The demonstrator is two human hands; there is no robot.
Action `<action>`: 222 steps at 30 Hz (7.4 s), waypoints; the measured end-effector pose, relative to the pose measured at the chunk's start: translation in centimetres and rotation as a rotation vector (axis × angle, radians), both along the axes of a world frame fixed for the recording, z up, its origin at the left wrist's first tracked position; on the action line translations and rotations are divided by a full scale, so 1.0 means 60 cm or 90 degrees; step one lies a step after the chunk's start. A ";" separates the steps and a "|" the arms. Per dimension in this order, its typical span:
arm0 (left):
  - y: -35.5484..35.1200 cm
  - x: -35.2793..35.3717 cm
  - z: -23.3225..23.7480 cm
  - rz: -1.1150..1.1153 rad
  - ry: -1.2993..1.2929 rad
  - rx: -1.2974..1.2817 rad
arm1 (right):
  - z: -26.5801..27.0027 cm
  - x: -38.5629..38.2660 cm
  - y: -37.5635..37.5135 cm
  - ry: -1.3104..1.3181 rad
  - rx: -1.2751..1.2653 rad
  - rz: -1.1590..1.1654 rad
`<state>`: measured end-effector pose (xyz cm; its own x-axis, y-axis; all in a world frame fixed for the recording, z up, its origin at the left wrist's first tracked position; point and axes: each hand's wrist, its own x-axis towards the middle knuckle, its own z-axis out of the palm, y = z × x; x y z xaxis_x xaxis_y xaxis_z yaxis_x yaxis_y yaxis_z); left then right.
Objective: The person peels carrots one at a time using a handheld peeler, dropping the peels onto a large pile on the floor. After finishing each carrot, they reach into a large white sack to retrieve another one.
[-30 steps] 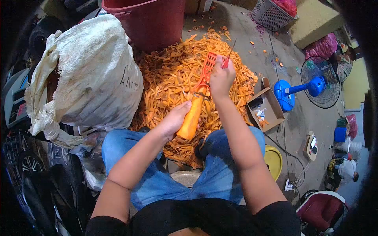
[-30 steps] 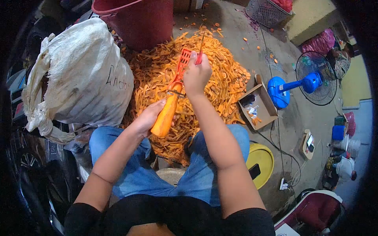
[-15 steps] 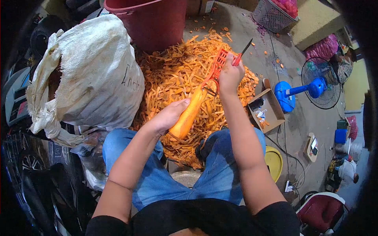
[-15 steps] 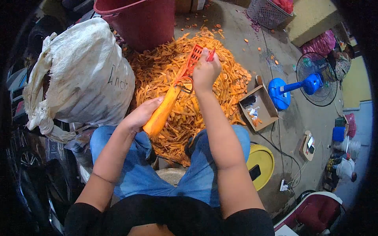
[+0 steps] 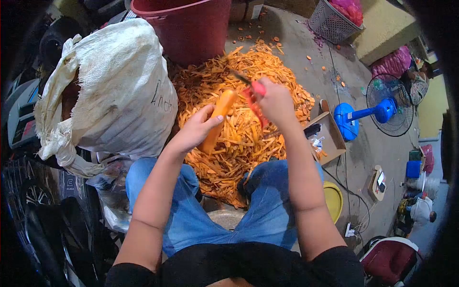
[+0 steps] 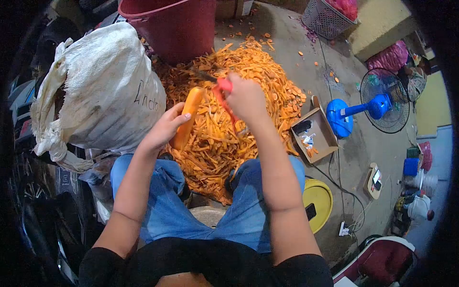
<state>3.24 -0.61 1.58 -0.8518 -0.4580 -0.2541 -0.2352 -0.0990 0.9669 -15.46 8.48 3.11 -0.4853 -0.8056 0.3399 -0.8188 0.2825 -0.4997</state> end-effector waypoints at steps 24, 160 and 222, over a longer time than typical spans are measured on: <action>-0.003 -0.001 0.038 0.040 -0.073 -0.435 | -0.029 0.049 -0.014 -0.003 0.107 0.089; 0.021 -0.016 0.000 0.009 0.154 -0.413 | -0.183 0.071 -0.042 -0.740 0.053 0.141; -0.505 0.244 0.032 0.376 -0.494 -0.635 | -0.112 -0.021 -0.064 -0.808 -0.391 -0.193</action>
